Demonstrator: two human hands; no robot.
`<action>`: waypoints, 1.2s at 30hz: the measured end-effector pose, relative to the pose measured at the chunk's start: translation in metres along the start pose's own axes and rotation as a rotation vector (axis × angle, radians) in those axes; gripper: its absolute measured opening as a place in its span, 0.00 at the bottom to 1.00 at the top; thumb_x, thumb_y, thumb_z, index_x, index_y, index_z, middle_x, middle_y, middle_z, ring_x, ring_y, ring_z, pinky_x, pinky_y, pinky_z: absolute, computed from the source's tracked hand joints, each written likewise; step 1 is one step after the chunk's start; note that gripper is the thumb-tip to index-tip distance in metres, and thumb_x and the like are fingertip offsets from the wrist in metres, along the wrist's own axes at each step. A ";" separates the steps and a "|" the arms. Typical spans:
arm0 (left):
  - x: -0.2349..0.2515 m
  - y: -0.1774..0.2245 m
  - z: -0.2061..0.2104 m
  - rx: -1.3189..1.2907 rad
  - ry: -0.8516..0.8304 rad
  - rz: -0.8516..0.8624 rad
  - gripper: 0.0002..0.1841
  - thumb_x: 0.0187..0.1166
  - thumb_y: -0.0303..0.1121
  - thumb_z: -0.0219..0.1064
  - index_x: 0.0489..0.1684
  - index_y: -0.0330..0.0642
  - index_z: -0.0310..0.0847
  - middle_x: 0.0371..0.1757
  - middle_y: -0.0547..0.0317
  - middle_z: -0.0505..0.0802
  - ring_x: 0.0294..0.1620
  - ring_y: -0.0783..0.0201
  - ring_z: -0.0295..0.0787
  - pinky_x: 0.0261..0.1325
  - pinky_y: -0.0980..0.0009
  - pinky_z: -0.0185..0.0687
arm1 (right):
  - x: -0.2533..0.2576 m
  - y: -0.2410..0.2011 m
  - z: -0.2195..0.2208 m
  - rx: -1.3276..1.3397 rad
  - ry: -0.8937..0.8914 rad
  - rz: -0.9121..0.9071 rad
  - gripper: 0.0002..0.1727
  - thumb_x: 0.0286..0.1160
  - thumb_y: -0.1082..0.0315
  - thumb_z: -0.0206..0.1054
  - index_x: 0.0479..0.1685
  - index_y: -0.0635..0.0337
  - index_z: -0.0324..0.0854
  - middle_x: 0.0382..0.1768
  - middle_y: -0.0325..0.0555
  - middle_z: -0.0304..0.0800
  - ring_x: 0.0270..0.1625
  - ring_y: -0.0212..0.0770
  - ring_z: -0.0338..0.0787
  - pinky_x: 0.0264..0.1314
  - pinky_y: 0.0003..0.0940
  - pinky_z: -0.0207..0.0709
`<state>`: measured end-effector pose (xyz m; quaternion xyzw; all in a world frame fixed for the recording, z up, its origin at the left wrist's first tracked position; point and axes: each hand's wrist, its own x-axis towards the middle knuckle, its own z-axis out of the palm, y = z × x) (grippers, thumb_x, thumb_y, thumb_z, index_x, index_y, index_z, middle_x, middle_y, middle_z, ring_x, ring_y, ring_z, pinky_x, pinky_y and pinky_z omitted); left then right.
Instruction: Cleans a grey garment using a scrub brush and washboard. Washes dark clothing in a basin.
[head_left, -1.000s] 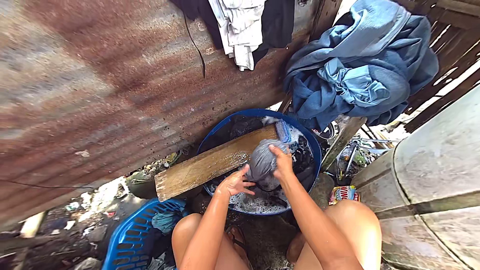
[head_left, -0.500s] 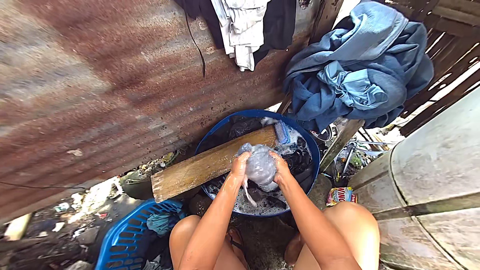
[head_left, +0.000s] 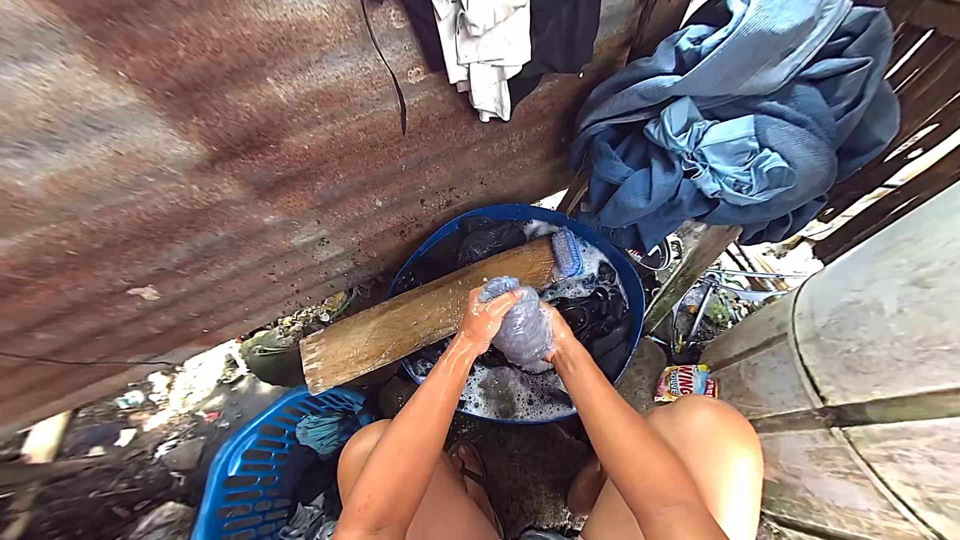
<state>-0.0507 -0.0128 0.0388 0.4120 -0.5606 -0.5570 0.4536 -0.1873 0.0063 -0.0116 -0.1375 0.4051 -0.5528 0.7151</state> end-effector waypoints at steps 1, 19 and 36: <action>-0.004 0.002 0.001 -0.064 -0.055 -0.059 0.06 0.79 0.31 0.63 0.44 0.49 0.85 0.35 0.70 0.92 0.35 0.76 0.89 0.42 0.73 0.87 | -0.003 0.003 -0.003 -0.031 -0.057 0.071 0.27 0.94 0.45 0.39 0.56 0.52 0.81 0.39 0.42 0.91 0.41 0.38 0.91 0.45 0.38 0.87; -0.021 -0.018 0.010 0.328 0.260 0.337 0.11 0.64 0.27 0.73 0.39 0.28 0.87 0.36 0.51 0.93 0.38 0.68 0.90 0.49 0.66 0.87 | 0.001 -0.003 0.007 0.011 0.076 0.087 0.26 0.90 0.43 0.48 0.60 0.54 0.80 0.44 0.46 0.90 0.47 0.42 0.89 0.51 0.44 0.85; -0.085 -0.096 0.025 0.925 -0.297 0.800 0.12 0.68 0.38 0.72 0.27 0.36 0.90 0.31 0.47 0.94 0.37 0.45 0.94 0.35 0.50 0.87 | 0.010 0.010 0.006 -1.515 -0.185 0.119 0.19 0.92 0.64 0.55 0.65 0.72 0.81 0.61 0.70 0.86 0.65 0.60 0.85 0.72 0.59 0.73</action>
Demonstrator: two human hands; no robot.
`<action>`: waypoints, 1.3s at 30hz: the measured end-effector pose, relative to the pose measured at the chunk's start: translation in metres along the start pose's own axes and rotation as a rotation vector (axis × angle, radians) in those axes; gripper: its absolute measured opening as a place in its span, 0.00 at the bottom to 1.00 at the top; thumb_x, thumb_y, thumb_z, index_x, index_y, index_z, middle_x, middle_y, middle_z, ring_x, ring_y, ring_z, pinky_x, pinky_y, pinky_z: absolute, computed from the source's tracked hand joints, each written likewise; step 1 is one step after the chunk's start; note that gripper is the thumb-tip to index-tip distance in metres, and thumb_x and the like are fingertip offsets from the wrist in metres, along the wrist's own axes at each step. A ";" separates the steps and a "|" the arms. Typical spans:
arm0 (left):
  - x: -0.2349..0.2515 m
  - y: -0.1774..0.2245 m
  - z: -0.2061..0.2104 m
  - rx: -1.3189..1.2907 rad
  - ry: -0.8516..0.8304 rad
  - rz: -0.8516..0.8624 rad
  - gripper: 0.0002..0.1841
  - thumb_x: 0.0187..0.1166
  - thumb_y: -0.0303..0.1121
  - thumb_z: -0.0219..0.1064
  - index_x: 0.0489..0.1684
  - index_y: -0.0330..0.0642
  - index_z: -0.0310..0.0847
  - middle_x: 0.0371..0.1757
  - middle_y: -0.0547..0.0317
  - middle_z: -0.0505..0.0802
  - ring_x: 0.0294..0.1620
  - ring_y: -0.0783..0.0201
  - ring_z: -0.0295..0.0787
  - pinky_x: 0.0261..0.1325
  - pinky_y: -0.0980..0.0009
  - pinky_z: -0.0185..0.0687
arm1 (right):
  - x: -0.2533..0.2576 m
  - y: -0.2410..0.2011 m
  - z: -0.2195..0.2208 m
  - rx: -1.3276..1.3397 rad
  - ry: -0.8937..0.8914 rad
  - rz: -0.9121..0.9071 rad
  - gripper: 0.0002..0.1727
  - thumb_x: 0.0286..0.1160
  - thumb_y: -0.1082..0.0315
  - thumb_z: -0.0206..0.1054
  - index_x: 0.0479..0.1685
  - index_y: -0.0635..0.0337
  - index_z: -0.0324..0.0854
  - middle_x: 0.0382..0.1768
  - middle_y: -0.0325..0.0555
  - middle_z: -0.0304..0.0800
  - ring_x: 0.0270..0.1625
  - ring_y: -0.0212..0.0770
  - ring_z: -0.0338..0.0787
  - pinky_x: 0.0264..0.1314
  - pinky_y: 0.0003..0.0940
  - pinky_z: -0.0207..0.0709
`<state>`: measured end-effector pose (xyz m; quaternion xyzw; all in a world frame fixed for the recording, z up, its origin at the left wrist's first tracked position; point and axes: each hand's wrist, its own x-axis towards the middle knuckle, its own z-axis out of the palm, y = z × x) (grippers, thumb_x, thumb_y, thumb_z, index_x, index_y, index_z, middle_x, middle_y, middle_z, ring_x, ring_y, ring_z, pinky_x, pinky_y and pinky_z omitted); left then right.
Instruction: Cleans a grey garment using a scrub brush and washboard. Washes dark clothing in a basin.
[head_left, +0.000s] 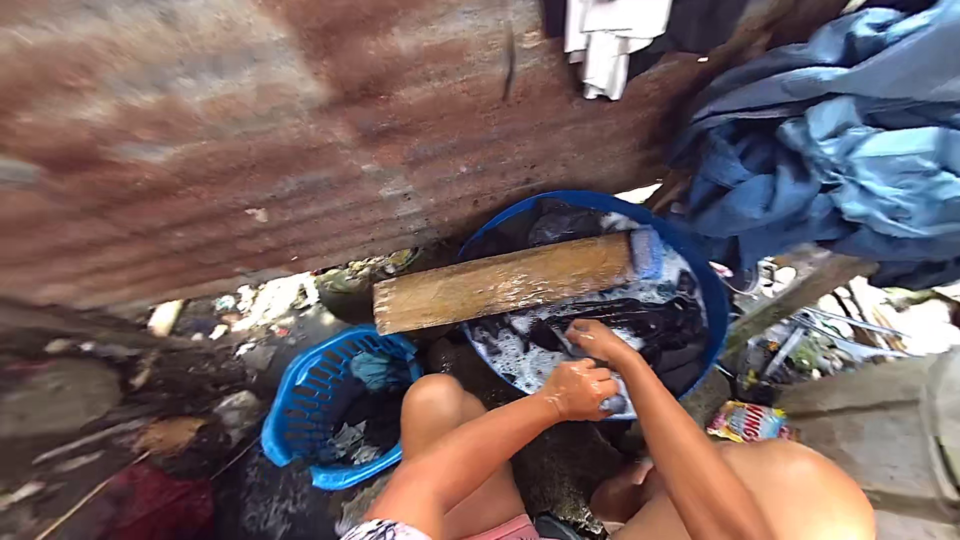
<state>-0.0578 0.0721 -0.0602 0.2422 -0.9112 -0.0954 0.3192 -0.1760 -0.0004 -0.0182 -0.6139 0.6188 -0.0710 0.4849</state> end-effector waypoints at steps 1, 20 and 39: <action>-0.002 0.002 0.003 -0.016 -0.033 -0.023 0.12 0.70 0.38 0.72 0.31 0.36 0.91 0.35 0.45 0.96 0.42 0.43 0.95 0.40 0.48 0.88 | 0.004 0.003 0.001 -0.085 0.000 0.014 0.20 0.92 0.63 0.56 0.67 0.71 0.81 0.64 0.73 0.85 0.70 0.65 0.84 0.76 0.64 0.70; -0.245 -0.068 -0.242 -0.104 0.981 -1.522 0.31 0.85 0.41 0.66 0.83 0.33 0.65 0.71 0.40 0.84 0.67 0.55 0.85 0.70 0.55 0.81 | 0.077 -0.034 0.124 0.220 -0.072 -0.055 0.25 0.89 0.60 0.63 0.75 0.70 0.75 0.71 0.71 0.81 0.73 0.63 0.82 0.77 0.58 0.74; -0.105 -0.075 -0.232 -0.361 0.050 -1.220 0.22 0.86 0.31 0.64 0.76 0.32 0.73 0.75 0.36 0.82 0.75 0.44 0.80 0.78 0.47 0.73 | -0.003 -0.014 0.037 -0.279 -0.034 0.024 0.23 0.79 0.70 0.61 0.72 0.66 0.81 0.71 0.71 0.82 0.77 0.68 0.78 0.78 0.71 0.66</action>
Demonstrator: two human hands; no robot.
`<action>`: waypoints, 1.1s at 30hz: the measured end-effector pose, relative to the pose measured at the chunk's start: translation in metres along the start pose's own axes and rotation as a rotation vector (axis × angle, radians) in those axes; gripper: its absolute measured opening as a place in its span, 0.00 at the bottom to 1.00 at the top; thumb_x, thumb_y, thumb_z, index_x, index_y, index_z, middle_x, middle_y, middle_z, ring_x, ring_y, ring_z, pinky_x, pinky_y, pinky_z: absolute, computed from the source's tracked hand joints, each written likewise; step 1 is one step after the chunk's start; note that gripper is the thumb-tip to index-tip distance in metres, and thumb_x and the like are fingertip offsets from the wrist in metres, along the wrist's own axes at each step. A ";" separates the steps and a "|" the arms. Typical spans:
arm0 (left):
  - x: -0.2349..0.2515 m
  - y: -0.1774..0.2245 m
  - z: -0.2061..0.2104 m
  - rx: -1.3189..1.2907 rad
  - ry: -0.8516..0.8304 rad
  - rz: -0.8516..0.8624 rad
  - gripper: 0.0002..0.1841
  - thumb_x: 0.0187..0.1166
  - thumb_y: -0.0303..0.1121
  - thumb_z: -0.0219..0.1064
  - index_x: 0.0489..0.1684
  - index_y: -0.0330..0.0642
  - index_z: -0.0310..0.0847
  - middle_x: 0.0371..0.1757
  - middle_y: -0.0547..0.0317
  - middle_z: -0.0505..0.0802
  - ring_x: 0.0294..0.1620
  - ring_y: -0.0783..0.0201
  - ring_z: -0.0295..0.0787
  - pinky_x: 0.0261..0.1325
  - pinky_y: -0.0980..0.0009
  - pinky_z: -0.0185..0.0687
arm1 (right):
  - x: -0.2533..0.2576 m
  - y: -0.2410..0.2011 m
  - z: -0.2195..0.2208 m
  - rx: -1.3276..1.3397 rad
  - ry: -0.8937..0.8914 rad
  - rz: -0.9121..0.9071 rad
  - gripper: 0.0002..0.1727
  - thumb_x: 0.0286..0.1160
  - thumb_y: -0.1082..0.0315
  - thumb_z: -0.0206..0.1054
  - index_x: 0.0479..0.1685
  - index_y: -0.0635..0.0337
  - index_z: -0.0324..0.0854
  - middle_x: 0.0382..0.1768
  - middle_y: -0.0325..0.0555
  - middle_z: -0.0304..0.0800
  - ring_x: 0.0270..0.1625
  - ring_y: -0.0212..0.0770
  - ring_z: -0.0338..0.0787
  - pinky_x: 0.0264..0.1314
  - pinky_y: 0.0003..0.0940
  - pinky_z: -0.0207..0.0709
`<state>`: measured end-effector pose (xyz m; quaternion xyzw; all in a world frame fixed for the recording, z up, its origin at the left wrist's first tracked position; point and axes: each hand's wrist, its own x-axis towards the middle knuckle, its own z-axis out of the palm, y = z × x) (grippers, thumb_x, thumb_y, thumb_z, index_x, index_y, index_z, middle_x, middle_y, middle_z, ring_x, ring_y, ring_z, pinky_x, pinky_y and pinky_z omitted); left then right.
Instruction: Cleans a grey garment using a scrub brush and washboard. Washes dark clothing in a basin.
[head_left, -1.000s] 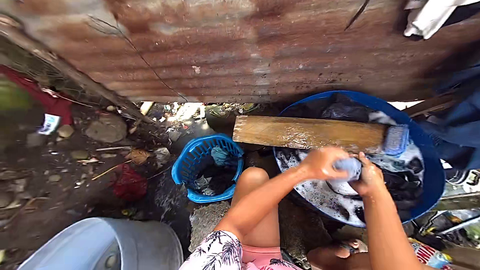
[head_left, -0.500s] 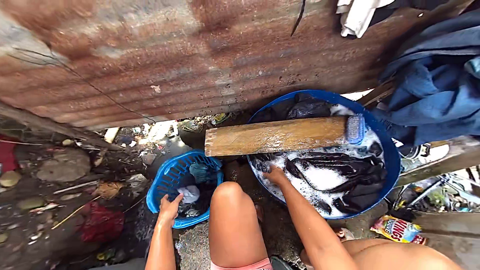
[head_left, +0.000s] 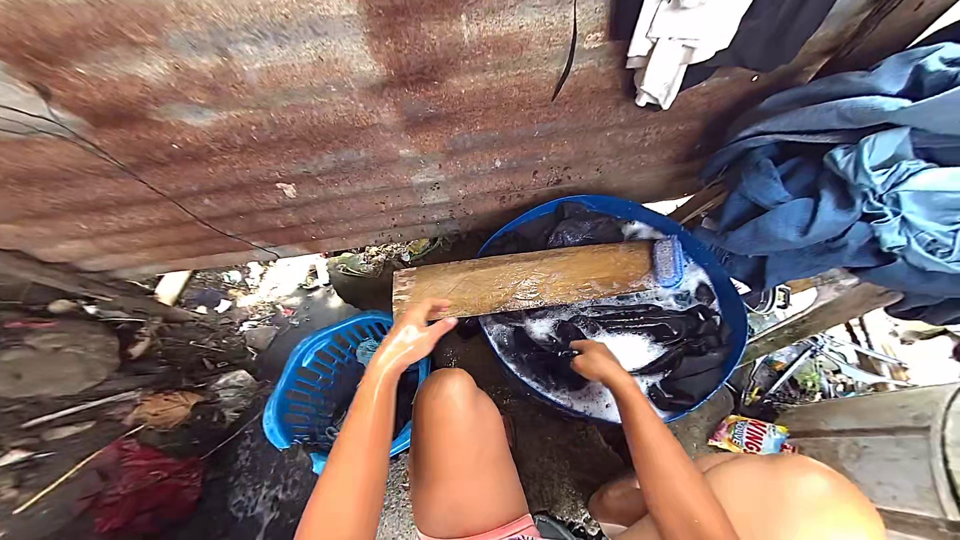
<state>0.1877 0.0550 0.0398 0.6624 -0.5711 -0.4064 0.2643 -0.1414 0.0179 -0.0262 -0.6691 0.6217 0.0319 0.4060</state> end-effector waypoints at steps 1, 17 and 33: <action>0.012 0.012 0.013 0.063 -0.086 0.039 0.21 0.86 0.31 0.64 0.75 0.32 0.74 0.74 0.37 0.83 0.75 0.43 0.81 0.78 0.46 0.73 | -0.008 0.002 -0.012 0.011 0.063 -0.004 0.21 0.78 0.70 0.62 0.69 0.66 0.84 0.68 0.71 0.85 0.75 0.69 0.80 0.76 0.72 0.67; 0.072 0.148 0.164 0.098 -0.454 0.421 0.22 0.74 0.35 0.78 0.60 0.29 0.81 0.53 0.35 0.91 0.59 0.42 0.88 0.67 0.39 0.76 | -0.102 0.088 -0.118 0.297 0.701 -0.083 0.24 0.64 0.86 0.65 0.64 0.70 0.80 0.58 0.69 0.87 0.57 0.64 0.88 0.55 0.68 0.79; 0.068 0.031 0.286 0.844 -0.656 -0.074 0.25 0.86 0.27 0.57 0.82 0.30 0.68 0.85 0.31 0.71 0.86 0.31 0.64 0.77 0.31 0.66 | 0.022 0.059 0.017 -0.168 -0.333 0.336 0.26 0.91 0.60 0.55 0.75 0.74 0.76 0.81 0.70 0.73 0.86 0.68 0.69 0.84 0.70 0.60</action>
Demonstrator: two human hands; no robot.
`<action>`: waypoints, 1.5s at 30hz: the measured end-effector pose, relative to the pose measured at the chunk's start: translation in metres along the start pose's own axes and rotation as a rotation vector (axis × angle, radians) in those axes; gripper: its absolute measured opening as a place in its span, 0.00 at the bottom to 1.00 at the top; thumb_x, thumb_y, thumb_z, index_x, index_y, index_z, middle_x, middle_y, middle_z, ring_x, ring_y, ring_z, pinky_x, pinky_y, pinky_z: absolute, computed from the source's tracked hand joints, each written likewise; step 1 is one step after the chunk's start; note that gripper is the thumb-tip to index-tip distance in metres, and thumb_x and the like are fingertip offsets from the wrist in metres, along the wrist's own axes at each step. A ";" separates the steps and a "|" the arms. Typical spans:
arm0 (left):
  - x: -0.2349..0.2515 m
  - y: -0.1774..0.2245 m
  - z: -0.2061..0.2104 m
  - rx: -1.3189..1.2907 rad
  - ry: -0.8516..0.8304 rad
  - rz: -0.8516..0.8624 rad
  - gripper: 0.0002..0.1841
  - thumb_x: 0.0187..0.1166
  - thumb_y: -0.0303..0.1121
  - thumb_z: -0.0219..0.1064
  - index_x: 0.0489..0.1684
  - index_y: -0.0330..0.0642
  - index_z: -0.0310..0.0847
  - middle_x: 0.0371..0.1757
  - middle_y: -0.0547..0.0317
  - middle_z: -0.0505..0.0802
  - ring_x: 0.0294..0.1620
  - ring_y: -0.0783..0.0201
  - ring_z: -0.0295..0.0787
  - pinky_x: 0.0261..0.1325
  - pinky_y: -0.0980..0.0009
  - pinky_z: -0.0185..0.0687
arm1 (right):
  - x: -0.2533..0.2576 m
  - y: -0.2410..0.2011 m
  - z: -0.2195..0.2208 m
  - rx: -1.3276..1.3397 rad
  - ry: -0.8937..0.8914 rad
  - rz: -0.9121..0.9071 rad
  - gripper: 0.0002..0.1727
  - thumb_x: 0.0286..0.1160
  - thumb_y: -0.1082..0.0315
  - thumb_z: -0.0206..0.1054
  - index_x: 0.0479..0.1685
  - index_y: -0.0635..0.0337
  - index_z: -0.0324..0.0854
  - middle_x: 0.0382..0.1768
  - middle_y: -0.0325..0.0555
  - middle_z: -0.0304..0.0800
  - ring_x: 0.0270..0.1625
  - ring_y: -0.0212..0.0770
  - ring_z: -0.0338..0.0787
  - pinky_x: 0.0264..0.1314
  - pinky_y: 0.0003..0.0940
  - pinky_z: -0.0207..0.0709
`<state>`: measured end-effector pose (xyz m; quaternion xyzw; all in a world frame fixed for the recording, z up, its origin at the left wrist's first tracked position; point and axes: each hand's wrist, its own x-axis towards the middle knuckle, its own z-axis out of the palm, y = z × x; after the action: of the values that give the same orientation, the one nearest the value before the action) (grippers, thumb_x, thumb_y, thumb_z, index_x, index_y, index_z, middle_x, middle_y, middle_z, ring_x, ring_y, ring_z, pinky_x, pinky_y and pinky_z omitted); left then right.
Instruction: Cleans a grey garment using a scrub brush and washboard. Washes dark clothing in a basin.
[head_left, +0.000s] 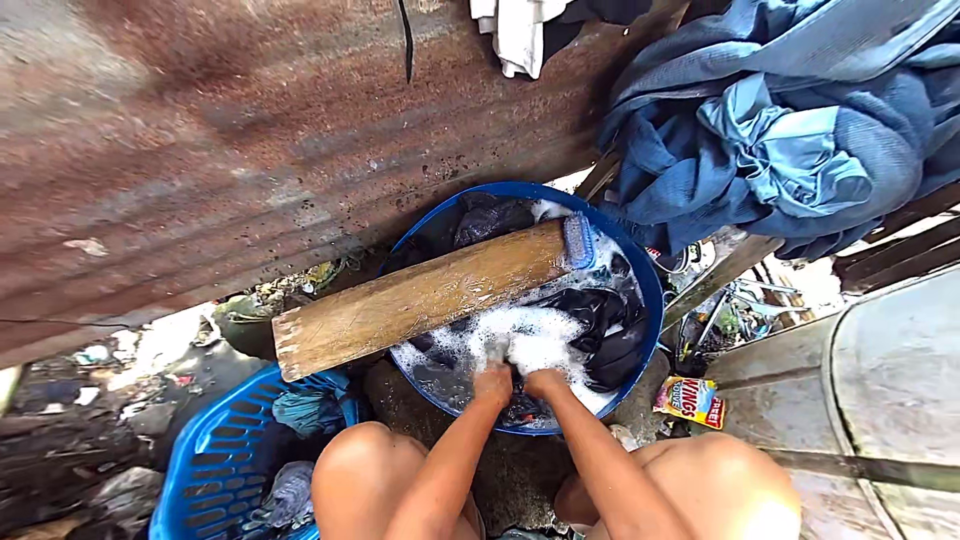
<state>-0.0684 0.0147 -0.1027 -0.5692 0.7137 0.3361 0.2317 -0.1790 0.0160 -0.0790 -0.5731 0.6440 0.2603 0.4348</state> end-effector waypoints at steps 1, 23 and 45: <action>-0.005 -0.001 0.000 -0.011 -0.049 -0.005 0.24 0.88 0.30 0.55 0.81 0.27 0.68 0.84 0.30 0.72 0.84 0.32 0.68 0.78 0.33 0.66 | -0.001 -0.001 0.004 -0.006 0.004 -0.009 0.25 0.91 0.61 0.55 0.74 0.75 0.77 0.81 0.71 0.73 0.86 0.69 0.69 0.83 0.71 0.60; -0.246 0.004 -0.283 -0.109 0.979 0.334 0.16 0.79 0.40 0.73 0.46 0.32 0.82 0.48 0.34 0.88 0.58 0.36 0.83 0.58 0.34 0.71 | -0.249 0.022 -0.177 1.005 0.982 -0.904 0.12 0.71 0.78 0.72 0.34 0.54 0.73 0.27 0.33 0.82 0.29 0.25 0.84 0.37 0.24 0.83; -0.139 -0.058 -0.082 -1.430 0.589 0.271 0.19 0.96 0.29 0.38 0.75 0.29 0.65 0.61 0.45 0.85 0.55 0.68 0.81 0.63 0.72 0.76 | -0.090 0.004 -0.071 0.557 0.727 -0.600 0.16 0.88 0.69 0.59 0.65 0.68 0.83 0.61 0.66 0.89 0.65 0.61 0.89 0.72 0.62 0.77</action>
<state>0.0263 0.0374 0.0388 -0.5541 0.4194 0.5744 -0.4327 -0.2044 0.0037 0.0319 -0.6478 0.6057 -0.2700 0.3748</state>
